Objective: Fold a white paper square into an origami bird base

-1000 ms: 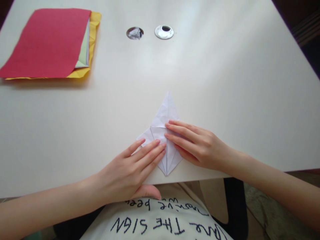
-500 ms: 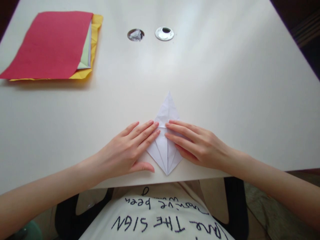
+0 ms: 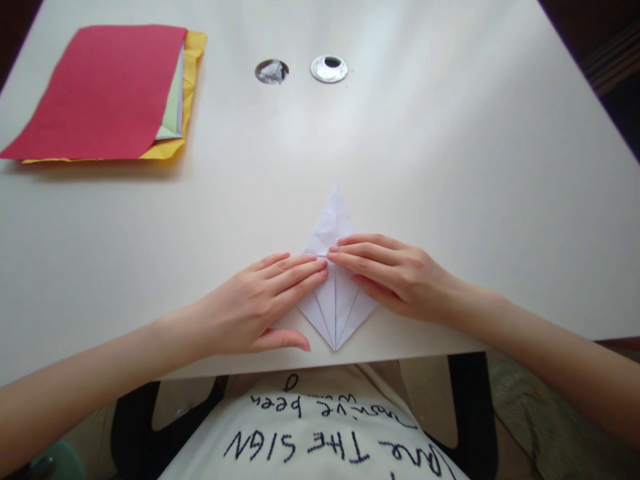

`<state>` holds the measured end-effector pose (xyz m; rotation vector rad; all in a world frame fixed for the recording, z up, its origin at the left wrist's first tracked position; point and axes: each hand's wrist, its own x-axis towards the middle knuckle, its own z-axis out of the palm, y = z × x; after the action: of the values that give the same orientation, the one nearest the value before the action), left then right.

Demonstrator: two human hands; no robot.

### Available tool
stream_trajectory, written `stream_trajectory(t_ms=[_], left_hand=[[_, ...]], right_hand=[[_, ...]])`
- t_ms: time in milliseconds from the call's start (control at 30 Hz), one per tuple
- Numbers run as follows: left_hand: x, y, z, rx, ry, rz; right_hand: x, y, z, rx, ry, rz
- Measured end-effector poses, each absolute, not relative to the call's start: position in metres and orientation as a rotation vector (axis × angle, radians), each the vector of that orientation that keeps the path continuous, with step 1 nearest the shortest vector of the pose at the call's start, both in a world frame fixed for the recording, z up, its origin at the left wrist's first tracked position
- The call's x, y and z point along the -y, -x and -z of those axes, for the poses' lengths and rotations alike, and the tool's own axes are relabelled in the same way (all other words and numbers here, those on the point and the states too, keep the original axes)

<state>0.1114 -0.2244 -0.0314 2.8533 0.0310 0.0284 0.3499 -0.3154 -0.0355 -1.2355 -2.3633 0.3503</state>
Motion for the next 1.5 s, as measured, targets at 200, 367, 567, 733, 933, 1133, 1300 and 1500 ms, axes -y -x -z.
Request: stream_trajectory(t_ms=[200, 367, 567, 733, 933, 1133, 1300, 1500], left_hand=[[0.217, -0.115, 0.035, -0.099, -2.807, -0.139], [0.211, -0.12, 0.04, -0.09, -2.813, -0.143], [0.203, -0.138, 0.042, -0.244, -2.736, -0.243], [0.186, -0.159, 0.044, -0.287, -2.898, -0.085], [0.181, -0.161, 0.042, -0.189, -2.961, 0.023], [0.198, -0.136, 0.036, -0.151, -2.952, 0.069], [0.206, -0.122, 0.034, -0.146, -2.944, 0.073], [0.206, -0.121, 0.036, -0.114, -2.956, 0.074]], right_hand=[[0.318, -0.348, 0.039, 2.41, 1.179, -0.185], [0.32, -0.347, 0.042, 2.402, 1.19, -0.107], [0.321, -0.347, 0.041, 2.422, 1.203, -0.115], [0.321, -0.347, 0.042, 2.415, 1.179, -0.102], [0.321, -0.347, 0.042, 2.411, 1.203, -0.116], [0.321, -0.346, 0.042, 2.403, 1.221, -0.131], [0.321, -0.346, 0.04, 2.347, 1.241, -0.246], [0.303, -0.351, 0.034, 2.22, 1.331, -0.407]])
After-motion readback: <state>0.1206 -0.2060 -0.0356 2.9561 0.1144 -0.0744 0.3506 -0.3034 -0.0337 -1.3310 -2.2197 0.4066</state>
